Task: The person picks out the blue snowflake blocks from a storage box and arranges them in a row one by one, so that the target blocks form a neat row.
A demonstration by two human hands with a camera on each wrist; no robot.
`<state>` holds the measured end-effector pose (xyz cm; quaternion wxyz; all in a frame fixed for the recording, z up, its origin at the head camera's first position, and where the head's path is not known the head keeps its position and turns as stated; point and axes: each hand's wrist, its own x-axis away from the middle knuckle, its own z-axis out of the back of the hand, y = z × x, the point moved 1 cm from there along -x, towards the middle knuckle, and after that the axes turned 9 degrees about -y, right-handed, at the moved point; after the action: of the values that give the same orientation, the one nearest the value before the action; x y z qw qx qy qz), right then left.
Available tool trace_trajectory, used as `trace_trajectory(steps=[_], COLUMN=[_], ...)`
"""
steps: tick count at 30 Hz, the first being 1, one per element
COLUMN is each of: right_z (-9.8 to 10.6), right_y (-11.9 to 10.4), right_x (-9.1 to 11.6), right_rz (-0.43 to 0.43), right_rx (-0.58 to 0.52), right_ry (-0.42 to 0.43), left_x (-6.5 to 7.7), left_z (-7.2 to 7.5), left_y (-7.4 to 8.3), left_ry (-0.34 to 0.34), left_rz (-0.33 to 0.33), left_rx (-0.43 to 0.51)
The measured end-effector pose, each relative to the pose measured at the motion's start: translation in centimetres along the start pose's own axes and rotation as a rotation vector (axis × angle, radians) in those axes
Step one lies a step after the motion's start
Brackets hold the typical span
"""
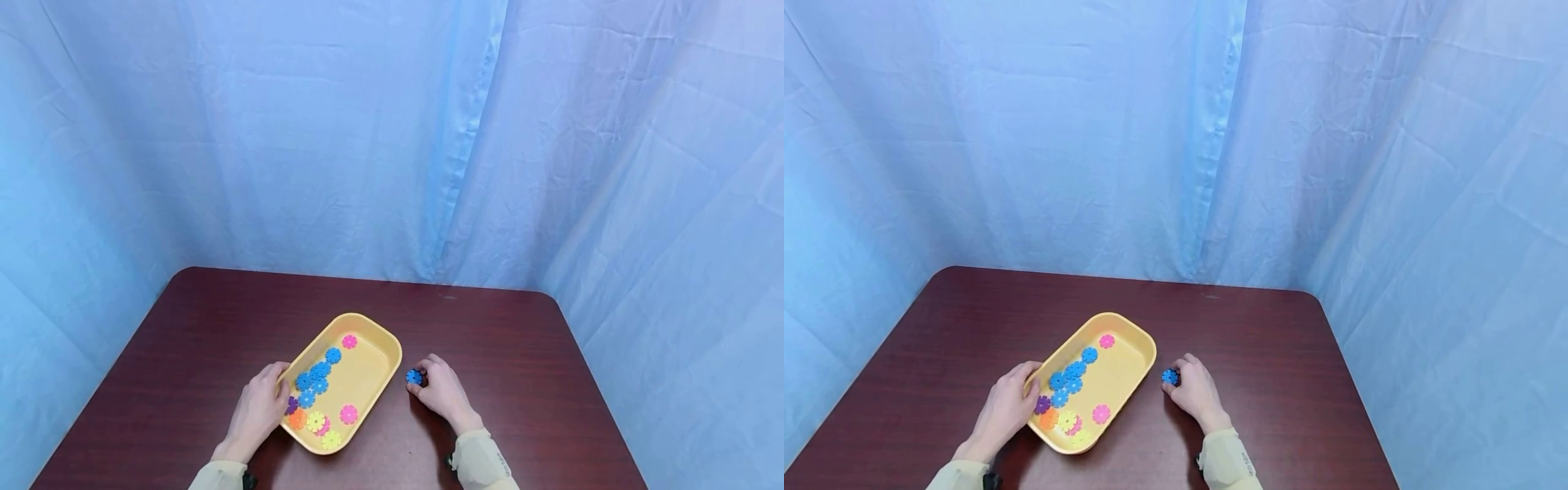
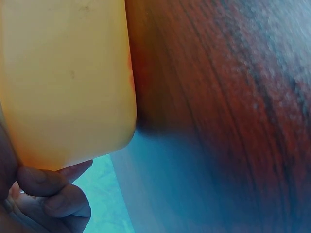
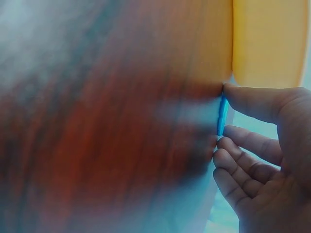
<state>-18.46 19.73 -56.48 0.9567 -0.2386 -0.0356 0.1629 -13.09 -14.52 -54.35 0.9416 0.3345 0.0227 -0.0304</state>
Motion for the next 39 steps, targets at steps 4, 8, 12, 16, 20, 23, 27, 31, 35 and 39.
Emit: trace_trajectory(steps=[4,8,12,16,20,23,27,31,35,39], right_z=[0.2,0.6,1.5,2.6,3.6,4.3,4.5,4.0,3.4,2.9], right_y=[0.0,0.0,-0.3,-1.0,-2.2,-3.3,-4.6,-5.6,-6.6,-7.9], right_x=[0.0,-0.2,-0.5,-0.8,-1.2,-1.7,-2.5,-3.5,-4.5,-5.4], right_rz=[-0.007,-0.014,-0.01,-0.003,0.035,0.072,0.118,0.16,0.178,0.167], right_rx=[-0.007,-0.019,-0.046,-0.073,-0.103,-0.131,-0.18,-0.22,-0.245,-0.261], right_ry=[-0.009,-0.016,-0.006,0.019,0.057,0.078,0.077,0.069,0.053,0.007], left_x=[0.0,0.0,0.0,0.0,0.0,0.0,0.0,0.0,0.0,0.0], left_z=[0.0,0.0,0.1,0.0,0.0,0.0,0.0,-0.1,-0.1,-0.1], left_y=[0.0,0.0,0.0,-0.1,-0.2,-0.2,-0.2,-0.1,0.0,0.0], left_ry=[0.002,-0.001,-0.003,0.002,0.006,0.006,0.003,0.004,0.004,-0.005], left_rz=[0.002,0.004,0.004,0.001,0.002,0.002,0.002,0.005,0.008,0.012], left_rx=[0.003,0.006,0.009,0.01,0.01,0.011,0.013,0.014,0.017,0.02])
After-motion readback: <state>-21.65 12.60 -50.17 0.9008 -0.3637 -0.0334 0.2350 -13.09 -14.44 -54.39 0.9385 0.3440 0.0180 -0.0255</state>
